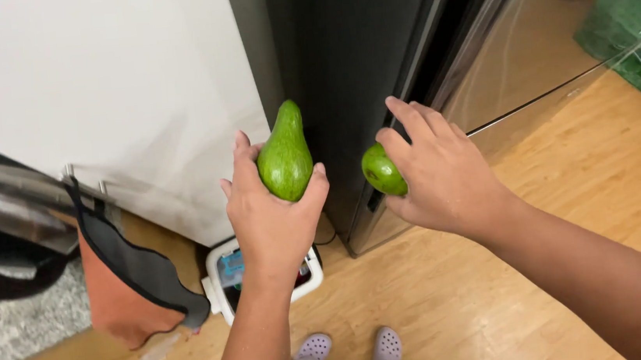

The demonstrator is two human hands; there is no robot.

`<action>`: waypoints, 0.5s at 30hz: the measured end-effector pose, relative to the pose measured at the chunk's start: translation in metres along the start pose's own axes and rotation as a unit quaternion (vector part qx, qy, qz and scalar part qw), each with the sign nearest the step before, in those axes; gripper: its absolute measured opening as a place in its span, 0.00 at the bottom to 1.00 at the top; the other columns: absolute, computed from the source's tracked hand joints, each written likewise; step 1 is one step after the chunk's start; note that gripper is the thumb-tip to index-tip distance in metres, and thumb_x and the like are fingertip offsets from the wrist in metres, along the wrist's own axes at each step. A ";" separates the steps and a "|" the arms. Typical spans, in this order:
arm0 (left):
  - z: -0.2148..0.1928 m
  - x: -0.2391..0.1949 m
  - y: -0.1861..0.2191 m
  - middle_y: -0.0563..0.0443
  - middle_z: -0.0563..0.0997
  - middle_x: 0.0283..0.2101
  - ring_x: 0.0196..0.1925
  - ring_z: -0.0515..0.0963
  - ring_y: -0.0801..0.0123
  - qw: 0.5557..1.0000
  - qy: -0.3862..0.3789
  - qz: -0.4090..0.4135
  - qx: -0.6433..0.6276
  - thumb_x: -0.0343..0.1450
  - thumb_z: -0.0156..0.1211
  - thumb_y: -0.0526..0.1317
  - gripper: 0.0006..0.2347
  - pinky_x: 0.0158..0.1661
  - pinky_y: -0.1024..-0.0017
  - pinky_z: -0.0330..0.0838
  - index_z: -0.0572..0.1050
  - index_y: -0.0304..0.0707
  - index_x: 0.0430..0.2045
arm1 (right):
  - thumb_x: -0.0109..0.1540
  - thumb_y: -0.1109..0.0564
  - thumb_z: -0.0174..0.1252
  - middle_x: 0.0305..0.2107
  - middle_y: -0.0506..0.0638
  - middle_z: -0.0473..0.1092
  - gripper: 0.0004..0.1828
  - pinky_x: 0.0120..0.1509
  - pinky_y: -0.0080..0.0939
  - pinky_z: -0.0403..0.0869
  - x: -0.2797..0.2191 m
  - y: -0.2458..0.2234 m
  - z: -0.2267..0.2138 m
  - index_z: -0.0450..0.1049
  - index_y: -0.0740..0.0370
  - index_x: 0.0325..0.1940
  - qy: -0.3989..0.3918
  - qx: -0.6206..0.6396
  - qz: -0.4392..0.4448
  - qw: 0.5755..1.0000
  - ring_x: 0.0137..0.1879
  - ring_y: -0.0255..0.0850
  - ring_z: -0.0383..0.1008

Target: The person organizes a kitchen drawer by arranging utensils and closing it. They then pick up avocados and limes from the countertop, place them in the refrigerator, and return to the counter to handle various condiment bottles and a bag of rice. Finally, they open the drawer again to retrieve a pair of scissors and use them to cut open a packet of sauce.

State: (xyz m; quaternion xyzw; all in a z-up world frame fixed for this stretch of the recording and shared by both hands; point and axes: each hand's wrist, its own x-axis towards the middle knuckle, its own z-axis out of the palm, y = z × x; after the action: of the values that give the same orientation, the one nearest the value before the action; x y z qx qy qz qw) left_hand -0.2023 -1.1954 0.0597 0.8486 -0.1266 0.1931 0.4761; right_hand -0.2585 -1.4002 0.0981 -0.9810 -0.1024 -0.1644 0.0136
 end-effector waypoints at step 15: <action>0.022 -0.017 -0.002 0.21 0.66 0.67 0.64 0.72 0.36 0.996 0.051 -0.066 0.010 0.62 0.72 0.47 0.30 0.70 0.40 0.46 0.69 0.27 0.53 | 0.43 0.47 0.73 0.36 0.51 0.72 0.27 0.46 0.47 0.77 0.012 0.017 0.009 0.73 0.58 0.41 -0.073 -0.152 -0.044 0.985 0.48 0.48 0.73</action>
State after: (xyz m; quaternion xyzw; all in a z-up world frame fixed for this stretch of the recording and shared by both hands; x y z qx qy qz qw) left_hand -0.2124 -1.2128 0.0398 0.8486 -0.0443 0.2054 0.4855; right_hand -0.2413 -1.4135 0.0933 -0.9756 -0.1198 -0.1061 -0.1502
